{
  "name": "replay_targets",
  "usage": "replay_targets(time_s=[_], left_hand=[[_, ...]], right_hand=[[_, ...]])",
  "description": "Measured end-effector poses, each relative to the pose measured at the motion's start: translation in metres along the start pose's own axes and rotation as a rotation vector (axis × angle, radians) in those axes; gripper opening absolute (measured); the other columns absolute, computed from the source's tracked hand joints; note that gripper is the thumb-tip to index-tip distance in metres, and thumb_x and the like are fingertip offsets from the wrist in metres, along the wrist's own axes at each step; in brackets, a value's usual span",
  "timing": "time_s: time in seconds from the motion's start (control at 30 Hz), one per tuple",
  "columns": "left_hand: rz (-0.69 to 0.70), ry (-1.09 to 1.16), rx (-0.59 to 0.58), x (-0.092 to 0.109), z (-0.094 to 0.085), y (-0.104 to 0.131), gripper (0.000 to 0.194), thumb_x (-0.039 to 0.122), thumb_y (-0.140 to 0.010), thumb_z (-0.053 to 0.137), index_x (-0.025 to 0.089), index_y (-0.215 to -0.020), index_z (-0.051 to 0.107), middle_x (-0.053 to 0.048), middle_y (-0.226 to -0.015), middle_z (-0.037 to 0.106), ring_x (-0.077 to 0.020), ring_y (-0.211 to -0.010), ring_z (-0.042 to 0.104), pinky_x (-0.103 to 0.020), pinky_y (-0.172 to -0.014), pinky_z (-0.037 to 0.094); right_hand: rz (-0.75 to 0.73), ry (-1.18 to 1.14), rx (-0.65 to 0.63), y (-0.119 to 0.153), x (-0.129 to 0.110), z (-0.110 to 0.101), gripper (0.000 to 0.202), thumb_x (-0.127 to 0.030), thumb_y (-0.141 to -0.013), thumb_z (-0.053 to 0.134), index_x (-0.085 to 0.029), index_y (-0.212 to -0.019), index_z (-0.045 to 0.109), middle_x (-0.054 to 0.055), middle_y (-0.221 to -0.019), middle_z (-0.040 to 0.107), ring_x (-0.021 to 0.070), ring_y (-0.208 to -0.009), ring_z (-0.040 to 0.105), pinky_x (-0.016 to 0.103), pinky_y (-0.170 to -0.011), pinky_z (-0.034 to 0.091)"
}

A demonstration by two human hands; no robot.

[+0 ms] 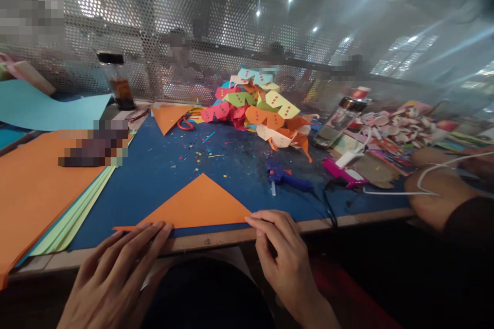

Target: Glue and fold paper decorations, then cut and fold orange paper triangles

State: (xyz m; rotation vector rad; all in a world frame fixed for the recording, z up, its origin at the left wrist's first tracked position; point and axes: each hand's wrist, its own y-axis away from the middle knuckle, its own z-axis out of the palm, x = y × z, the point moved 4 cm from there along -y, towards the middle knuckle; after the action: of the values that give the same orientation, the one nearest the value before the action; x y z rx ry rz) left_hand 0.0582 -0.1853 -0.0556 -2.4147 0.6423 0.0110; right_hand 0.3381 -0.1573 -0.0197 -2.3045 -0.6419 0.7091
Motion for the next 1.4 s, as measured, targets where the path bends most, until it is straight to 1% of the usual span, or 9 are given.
replay_targets(time_s=[0.27, 0.43, 0.57, 0.77, 0.87, 0.93, 1.1, 1.27, 1.4], left_hand=[[-0.111, -0.076, -0.005, -0.003, -0.007, 0.006, 0.062, 0.02, -0.097, 0.058, 0.032, -0.154, 0.038, -0.005, -0.141, 0.062, -0.0333, -0.117, 0.063, -0.054, -0.098, 0.045], [-0.103, -0.073, 0.007, -0.002, -0.01, 0.004, 0.065, 0.021, -0.096, 0.061, 0.029, -0.155, 0.036, -0.008, -0.139, 0.063, -0.0358, -0.117, 0.062, -0.055, -0.096, 0.047], [-0.113, -0.065, 0.005, -0.002, -0.009, 0.003, 0.067, 0.023, -0.096, 0.062, 0.03, -0.156, 0.034, -0.008, -0.139, 0.063, -0.035, -0.118, 0.061, -0.054, -0.097, 0.046], [-0.128, -0.004, 0.015, -0.004, -0.006, 0.003, 0.054, 0.032, -0.098, 0.056, 0.031, -0.151, 0.043, -0.006, -0.134, 0.066, -0.0347, -0.117, 0.059, -0.052, -0.097, 0.042], [-0.131, 0.052, 0.031, -0.007, -0.005, 0.001, 0.05, 0.039, -0.096, 0.057, 0.032, -0.146, 0.05, -0.005, -0.129, 0.068, -0.0328, -0.113, 0.06, -0.05, -0.099, 0.04], [-0.136, 0.087, 0.044, -0.009, -0.005, 0.0, 0.048, 0.042, -0.096, 0.056, 0.033, -0.142, 0.053, -0.005, -0.126, 0.069, -0.0313, -0.11, 0.06, -0.048, -0.099, 0.039], [-0.167, 0.146, 0.062, -0.012, -0.011, -0.01, 0.038, 0.043, -0.094, 0.057, 0.034, -0.131, 0.061, -0.003, -0.116, 0.071, -0.0291, -0.103, 0.062, -0.045, -0.094, 0.039], [-0.193, 0.208, 0.059, -0.013, -0.016, -0.025, 0.029, 0.043, -0.093, 0.058, 0.032, -0.118, 0.068, -0.006, -0.109, 0.071, -0.032, -0.102, 0.062, -0.047, -0.09, 0.041], [-0.174, 0.283, 0.051, -0.013, -0.012, -0.04, 0.023, 0.037, -0.095, 0.057, 0.033, -0.115, 0.069, -0.003, -0.105, 0.07, -0.0282, -0.1, 0.062, -0.043, -0.087, 0.042]], right_hand=[[-0.003, 0.005, -0.001, 0.0, 0.0, 0.001, 0.039, 0.003, -0.089, 0.048, -0.022, -0.115, 0.065, 0.007, -0.103, 0.066, 0.0222, -0.099, 0.063, 0.041, -0.085, 0.055], [-0.007, 0.022, -0.019, -0.001, -0.001, 0.0, 0.037, 0.002, -0.09, 0.048, -0.021, -0.115, 0.063, 0.007, -0.103, 0.065, 0.0218, -0.1, 0.062, 0.04, -0.086, 0.054], [-0.005, 0.024, -0.049, -0.006, -0.002, -0.002, 0.031, 0.0, -0.092, 0.049, -0.02, -0.111, 0.063, 0.007, -0.102, 0.065, 0.021, -0.098, 0.061, 0.038, -0.084, 0.053], [-0.031, 0.121, -0.056, -0.02, -0.007, -0.005, 0.014, -0.012, -0.095, 0.061, -0.022, -0.104, 0.064, 0.004, -0.095, 0.067, 0.0208, -0.09, 0.062, 0.039, -0.08, 0.046], [-0.068, 0.066, -0.058, -0.03, -0.013, -0.004, 0.01, -0.014, -0.096, 0.062, -0.023, -0.1, 0.065, 0.003, -0.092, 0.067, 0.0196, -0.089, 0.062, 0.038, -0.081, 0.045], [-0.076, 0.018, -0.101, -0.035, -0.015, 0.0, 0.008, -0.014, -0.096, 0.063, -0.022, -0.096, 0.065, 0.003, -0.091, 0.067, 0.0195, -0.088, 0.061, 0.037, -0.081, 0.044], [-0.056, -0.033, -0.231, -0.04, -0.012, 0.01, 0.007, -0.017, -0.098, 0.062, -0.021, -0.093, 0.065, 0.002, -0.089, 0.066, 0.0194, -0.086, 0.058, 0.036, -0.079, 0.043], [-0.117, 0.002, -0.276, -0.041, -0.011, 0.012, 0.01, -0.018, -0.101, 0.055, -0.02, -0.096, 0.064, 0.003, -0.09, 0.065, 0.0198, -0.087, 0.057, 0.036, -0.08, 0.044], [-0.165, 0.054, -0.28, -0.042, -0.014, 0.012, 0.013, -0.017, -0.103, 0.051, -0.019, -0.096, 0.062, 0.004, -0.09, 0.064, 0.0196, -0.086, 0.057, 0.035, -0.078, 0.044]])
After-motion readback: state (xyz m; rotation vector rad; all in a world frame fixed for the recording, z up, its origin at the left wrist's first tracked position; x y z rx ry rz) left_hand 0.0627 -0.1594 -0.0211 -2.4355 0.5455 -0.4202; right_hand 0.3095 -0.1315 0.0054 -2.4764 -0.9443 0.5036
